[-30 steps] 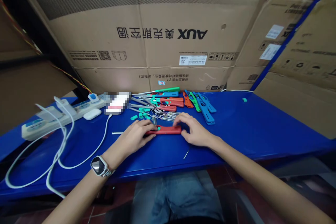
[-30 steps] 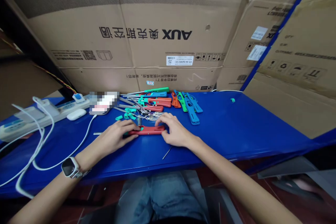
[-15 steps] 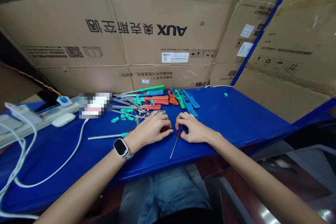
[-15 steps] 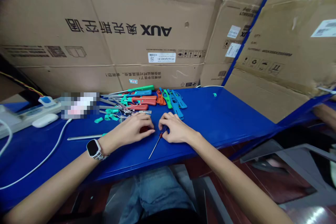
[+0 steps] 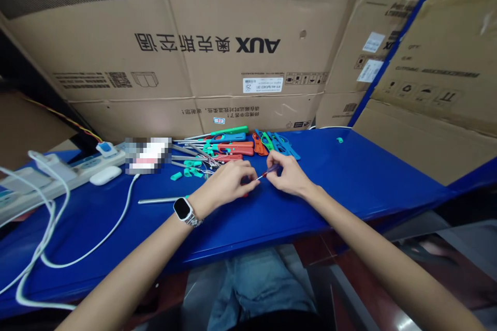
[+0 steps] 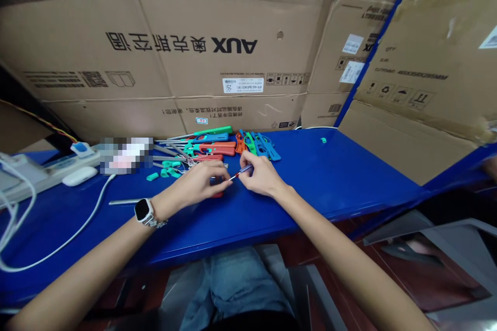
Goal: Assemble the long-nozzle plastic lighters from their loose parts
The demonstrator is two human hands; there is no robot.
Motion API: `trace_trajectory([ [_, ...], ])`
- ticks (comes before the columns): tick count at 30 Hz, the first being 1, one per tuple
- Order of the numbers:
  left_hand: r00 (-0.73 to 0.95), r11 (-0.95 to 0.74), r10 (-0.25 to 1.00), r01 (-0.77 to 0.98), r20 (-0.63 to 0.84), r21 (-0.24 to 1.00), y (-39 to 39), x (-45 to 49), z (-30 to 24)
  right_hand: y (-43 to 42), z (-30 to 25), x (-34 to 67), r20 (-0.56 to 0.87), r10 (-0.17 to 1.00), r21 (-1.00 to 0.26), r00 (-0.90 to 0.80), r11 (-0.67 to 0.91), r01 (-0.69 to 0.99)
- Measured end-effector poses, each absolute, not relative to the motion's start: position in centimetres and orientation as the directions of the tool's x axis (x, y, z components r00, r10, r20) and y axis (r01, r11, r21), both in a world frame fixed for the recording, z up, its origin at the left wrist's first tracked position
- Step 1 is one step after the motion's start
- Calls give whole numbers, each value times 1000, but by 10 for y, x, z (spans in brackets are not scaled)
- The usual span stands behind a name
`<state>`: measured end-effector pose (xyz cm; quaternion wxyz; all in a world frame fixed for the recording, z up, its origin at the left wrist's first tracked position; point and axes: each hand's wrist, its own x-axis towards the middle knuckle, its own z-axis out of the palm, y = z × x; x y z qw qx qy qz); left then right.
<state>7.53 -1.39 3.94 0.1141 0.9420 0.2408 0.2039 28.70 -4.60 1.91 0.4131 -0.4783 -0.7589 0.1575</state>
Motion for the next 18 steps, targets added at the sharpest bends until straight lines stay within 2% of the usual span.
trace_trajectory([
  [2,759,-843,525,402,385,356,-7,63,43,-38,25,274,499,855,-717,-143,500,486],
  [4,705,-820,560,395,435,415,0,48,45,-28,29,257,471,874,-822,-124,485,299],
  [6,639,-782,609,382,470,493,5,32,44,-17,31,237,400,898,-901,-184,422,97],
  [8,569,-740,657,362,495,566,9,18,40,-7,32,216,363,889,-926,-280,377,-4],
  [10,506,-704,697,347,508,620,12,6,36,2,31,196,392,862,-909,-320,417,11],
  [13,465,-651,748,380,473,657,15,-8,30,10,28,175,457,843,-849,-285,509,142],
  [18,464,-584,808,548,363,598,23,-31,26,14,20,168,457,849,-772,-267,527,356],
])
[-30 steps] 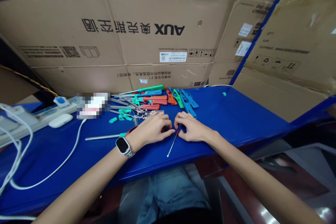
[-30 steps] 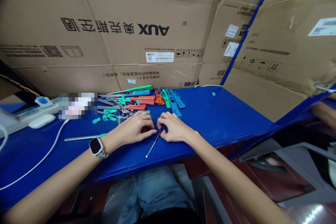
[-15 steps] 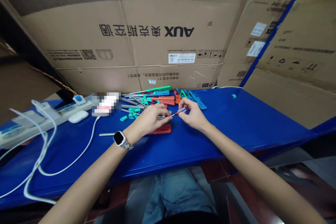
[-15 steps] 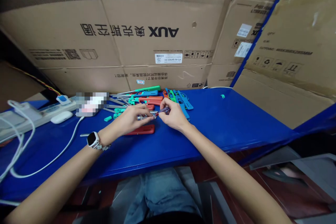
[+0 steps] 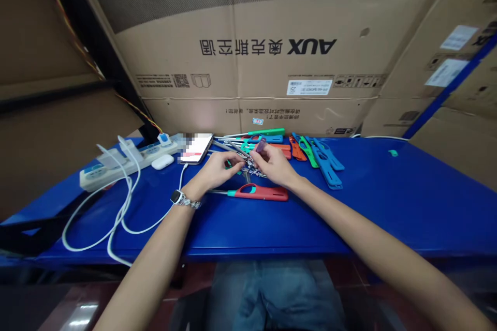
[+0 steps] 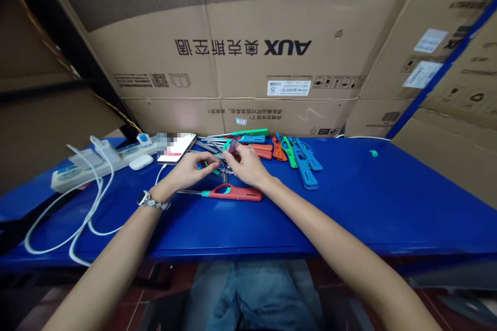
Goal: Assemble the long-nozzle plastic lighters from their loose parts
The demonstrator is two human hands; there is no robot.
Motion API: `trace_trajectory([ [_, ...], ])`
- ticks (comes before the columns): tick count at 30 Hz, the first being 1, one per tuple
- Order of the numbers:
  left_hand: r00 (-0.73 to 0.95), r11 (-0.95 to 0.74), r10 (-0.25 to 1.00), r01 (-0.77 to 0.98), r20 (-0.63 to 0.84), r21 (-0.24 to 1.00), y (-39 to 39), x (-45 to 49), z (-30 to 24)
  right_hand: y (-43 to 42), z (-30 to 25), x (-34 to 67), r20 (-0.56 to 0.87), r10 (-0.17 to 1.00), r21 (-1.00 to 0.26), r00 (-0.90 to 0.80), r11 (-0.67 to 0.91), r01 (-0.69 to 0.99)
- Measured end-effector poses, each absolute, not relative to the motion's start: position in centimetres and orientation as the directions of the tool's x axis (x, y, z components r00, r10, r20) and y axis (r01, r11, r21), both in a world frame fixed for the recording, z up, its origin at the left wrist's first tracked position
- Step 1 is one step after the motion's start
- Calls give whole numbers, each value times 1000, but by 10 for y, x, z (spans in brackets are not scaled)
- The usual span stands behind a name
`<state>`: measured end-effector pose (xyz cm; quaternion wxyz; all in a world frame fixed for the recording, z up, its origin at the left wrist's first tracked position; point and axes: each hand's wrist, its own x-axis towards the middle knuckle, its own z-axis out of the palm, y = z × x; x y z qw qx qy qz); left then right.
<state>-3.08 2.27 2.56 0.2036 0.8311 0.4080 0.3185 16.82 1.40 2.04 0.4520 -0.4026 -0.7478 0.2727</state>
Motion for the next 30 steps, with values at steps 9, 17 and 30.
trace_trajectory([
  [9,472,-517,845,602,251,609,23,-44,27,11,10,165,514,767,-634,-383,641,432],
  [17,499,-545,827,599,260,586,22,-42,27,16,4,168,476,813,-714,-336,580,392],
  [30,479,-532,833,560,276,635,20,-32,20,17,8,168,371,915,-927,-160,375,-3],
])
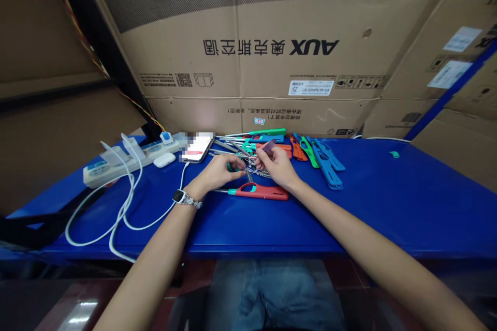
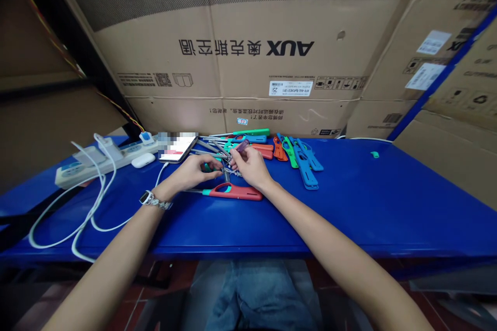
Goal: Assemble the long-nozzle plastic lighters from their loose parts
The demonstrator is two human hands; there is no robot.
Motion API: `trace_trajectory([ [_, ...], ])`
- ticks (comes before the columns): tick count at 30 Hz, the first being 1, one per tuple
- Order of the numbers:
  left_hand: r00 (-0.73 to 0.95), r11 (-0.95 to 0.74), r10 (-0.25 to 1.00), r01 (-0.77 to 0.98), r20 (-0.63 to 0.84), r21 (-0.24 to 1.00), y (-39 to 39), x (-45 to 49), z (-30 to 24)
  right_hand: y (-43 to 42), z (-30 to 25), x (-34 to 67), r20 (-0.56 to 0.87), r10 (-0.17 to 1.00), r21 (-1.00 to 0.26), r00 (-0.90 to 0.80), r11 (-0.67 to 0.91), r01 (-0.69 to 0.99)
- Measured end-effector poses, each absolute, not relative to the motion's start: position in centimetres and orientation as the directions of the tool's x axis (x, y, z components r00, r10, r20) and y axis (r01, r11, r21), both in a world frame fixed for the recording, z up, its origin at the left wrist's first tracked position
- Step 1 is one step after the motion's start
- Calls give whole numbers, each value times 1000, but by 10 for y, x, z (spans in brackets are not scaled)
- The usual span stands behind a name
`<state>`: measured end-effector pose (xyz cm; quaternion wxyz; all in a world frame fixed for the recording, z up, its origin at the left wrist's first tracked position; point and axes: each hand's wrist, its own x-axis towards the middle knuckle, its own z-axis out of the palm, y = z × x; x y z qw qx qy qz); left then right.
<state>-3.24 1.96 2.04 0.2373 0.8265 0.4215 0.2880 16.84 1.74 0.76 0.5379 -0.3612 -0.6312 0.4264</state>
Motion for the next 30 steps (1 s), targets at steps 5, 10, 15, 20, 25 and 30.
trace_trajectory([
  [5,435,-516,851,586,295,625,24,-32,16,19,4,166,364,918,-931,-156,365,-27],
  [10,436,-522,847,578,303,628,27,-33,15,20,4,165,351,925,-936,-148,348,-44],
  [15,444,-545,835,583,325,602,26,-32,15,20,5,165,357,923,-934,-140,353,-54],
  [20,449,-553,831,611,327,566,25,-31,13,19,3,165,362,920,-932,-153,361,-33],
  [25,455,-553,832,641,317,532,25,-30,9,18,3,166,377,913,-926,-159,377,-32],
  [30,461,-558,830,663,314,500,20,-27,14,16,2,169,398,901,-904,-170,417,92],
])
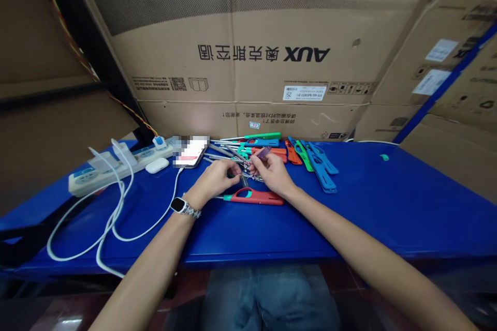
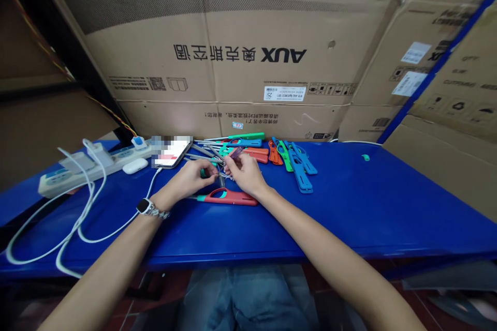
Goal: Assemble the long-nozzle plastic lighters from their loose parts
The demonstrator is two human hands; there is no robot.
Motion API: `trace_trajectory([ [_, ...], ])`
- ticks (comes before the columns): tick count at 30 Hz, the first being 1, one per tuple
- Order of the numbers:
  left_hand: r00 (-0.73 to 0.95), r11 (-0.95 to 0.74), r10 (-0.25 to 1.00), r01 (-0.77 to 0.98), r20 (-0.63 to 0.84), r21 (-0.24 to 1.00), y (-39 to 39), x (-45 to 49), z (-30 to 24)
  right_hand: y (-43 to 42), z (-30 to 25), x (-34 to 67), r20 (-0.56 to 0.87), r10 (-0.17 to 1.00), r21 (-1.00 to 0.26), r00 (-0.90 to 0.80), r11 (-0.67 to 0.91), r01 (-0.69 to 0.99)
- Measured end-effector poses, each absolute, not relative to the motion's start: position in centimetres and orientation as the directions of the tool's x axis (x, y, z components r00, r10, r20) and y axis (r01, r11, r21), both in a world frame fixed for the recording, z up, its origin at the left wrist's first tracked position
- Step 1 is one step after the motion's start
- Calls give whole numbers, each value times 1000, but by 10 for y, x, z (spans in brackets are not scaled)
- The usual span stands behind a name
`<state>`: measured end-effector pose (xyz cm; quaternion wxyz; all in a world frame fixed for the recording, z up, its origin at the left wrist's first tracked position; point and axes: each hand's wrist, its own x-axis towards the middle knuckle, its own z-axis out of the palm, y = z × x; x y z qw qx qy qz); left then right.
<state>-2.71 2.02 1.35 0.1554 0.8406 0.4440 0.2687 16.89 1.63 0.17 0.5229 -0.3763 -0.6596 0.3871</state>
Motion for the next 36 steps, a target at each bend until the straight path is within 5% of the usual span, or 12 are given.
trace_trajectory([
  [7,486,-597,801,697,351,397,12,-22,23,8,13,166,467,855,-823,-226,514,243],
  [20,599,-728,680,485,422,485,-2,2,20,-1,25,205,406,902,-911,-146,412,9],
  [30,798,-824,565,532,210,195,-27,16,18,-10,27,218,430,900,-902,-78,431,0],
  [36,795,-821,568,528,212,218,-25,11,21,-14,27,213,408,908,-912,-94,411,4],
])
